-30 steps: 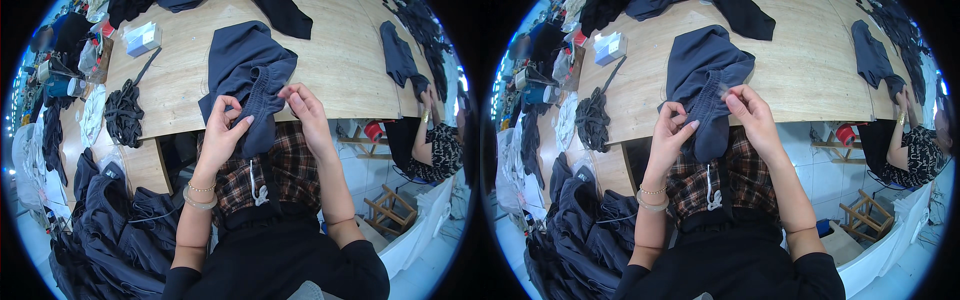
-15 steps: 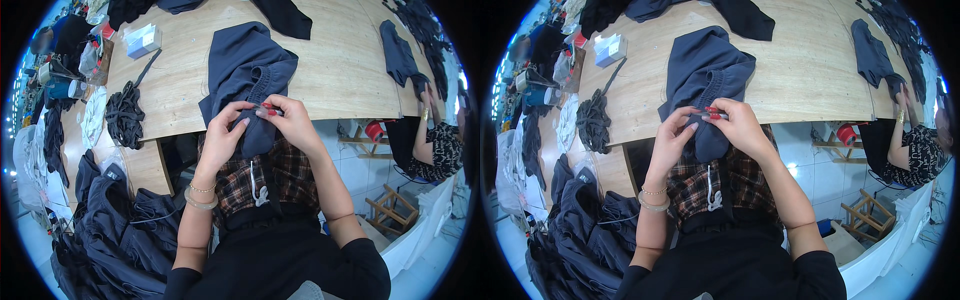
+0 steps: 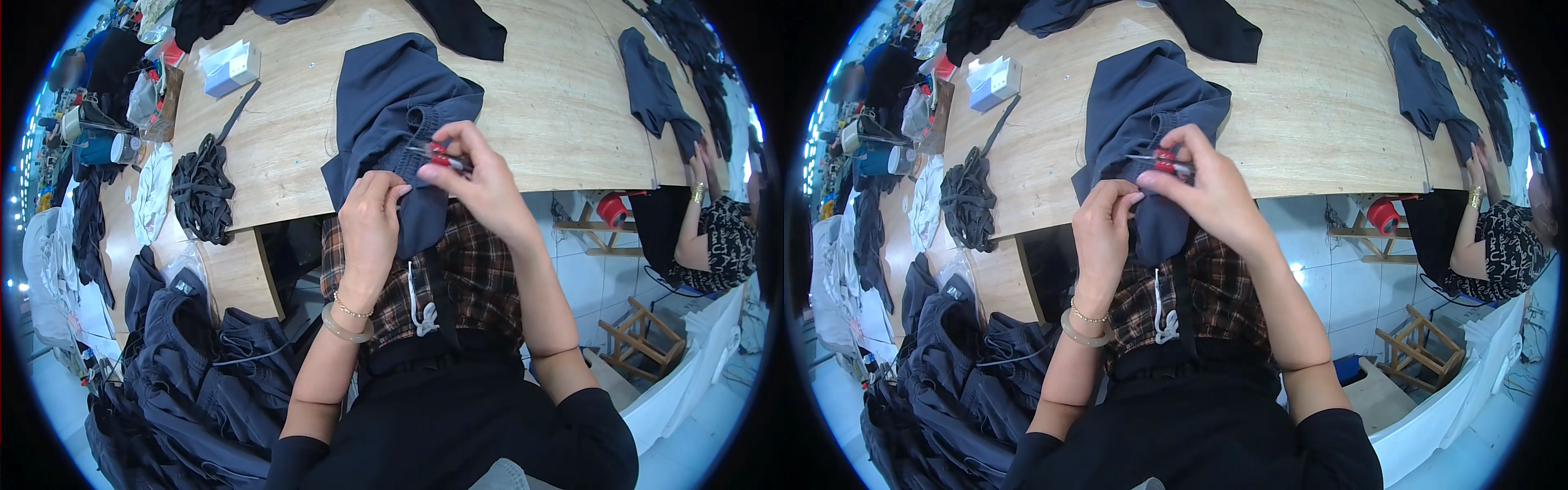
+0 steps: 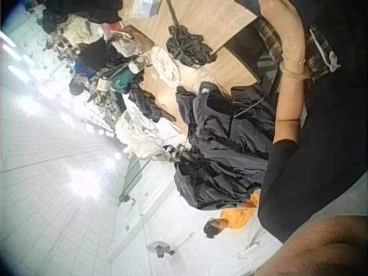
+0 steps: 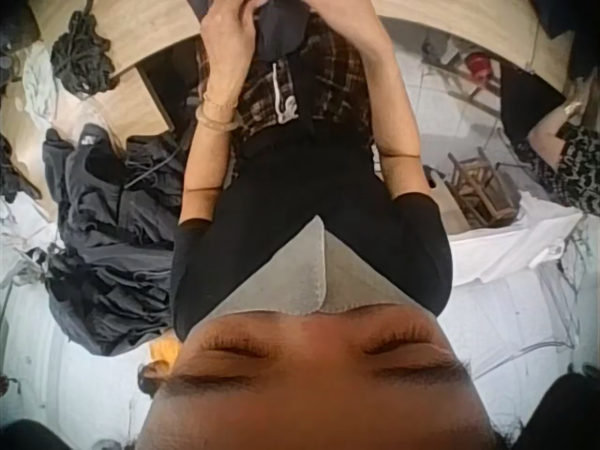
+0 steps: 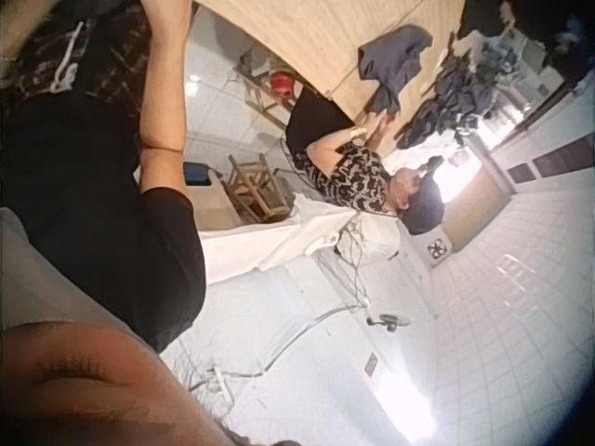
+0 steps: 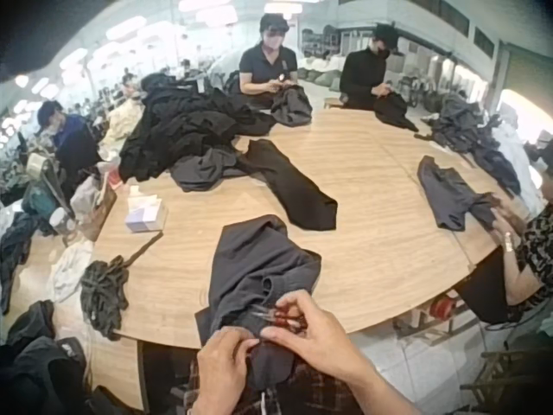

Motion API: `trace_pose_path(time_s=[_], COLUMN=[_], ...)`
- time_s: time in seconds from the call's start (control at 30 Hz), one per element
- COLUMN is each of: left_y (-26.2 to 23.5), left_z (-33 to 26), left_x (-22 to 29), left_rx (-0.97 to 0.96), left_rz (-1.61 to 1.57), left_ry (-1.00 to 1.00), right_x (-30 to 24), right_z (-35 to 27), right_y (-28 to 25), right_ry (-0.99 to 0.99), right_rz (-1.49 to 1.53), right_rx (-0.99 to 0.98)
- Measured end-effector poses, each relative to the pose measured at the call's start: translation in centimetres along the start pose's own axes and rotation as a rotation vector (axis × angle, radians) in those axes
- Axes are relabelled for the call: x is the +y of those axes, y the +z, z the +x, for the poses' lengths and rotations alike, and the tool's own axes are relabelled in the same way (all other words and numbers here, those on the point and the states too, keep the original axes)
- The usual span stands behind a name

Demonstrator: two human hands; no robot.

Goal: The person uses small scissors to trim loose threads and excess fabric from the waistband of a pair of dark gray pants. They repeatedly adjust the garment, pull threads, and snip them close to the seam while seated at a wooden table in a garment workshop.

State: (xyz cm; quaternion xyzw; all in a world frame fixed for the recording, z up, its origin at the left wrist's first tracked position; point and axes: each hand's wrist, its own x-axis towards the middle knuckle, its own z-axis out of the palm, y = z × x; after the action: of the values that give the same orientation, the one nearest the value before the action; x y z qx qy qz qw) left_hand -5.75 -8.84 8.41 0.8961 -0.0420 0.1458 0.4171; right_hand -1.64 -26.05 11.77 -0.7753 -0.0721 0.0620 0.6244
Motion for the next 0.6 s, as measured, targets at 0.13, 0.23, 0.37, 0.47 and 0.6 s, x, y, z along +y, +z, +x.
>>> trace_pose_path(time_s=[0.13, 0.23, 0.37, 0.47, 0.6], left_y=[0.0, -0.2, 0.0, -0.1, -0.1], left_z=[0.1, 0.3, 0.3, 0.3, 0.4], left_x=[-0.5, -0.3, -0.9, -0.9, -0.8], left_rx=[-0.043, -0.071, -0.048, -0.057, -0.043], left_rz=[-0.056, -0.061, -0.046, -0.044, -0.039], left_ry=[-0.109, -0.141, -0.087, -0.095, -0.074], right_x=[1.6, 2.3, 1.4, 0.7, 0.5], right_z=[0.0, 0.2, 0.7, 1.3, 1.6], right_y=[-2.2, -2.5, -2.3, -2.0, -1.8], right_ry=[-0.013, -0.118, -0.221, -0.277, -0.321], right_rz=[-0.150, -0.362, -0.531, -0.620, -0.670], right_rx=[-0.049, -0.076, -0.162, -0.212, -0.231])
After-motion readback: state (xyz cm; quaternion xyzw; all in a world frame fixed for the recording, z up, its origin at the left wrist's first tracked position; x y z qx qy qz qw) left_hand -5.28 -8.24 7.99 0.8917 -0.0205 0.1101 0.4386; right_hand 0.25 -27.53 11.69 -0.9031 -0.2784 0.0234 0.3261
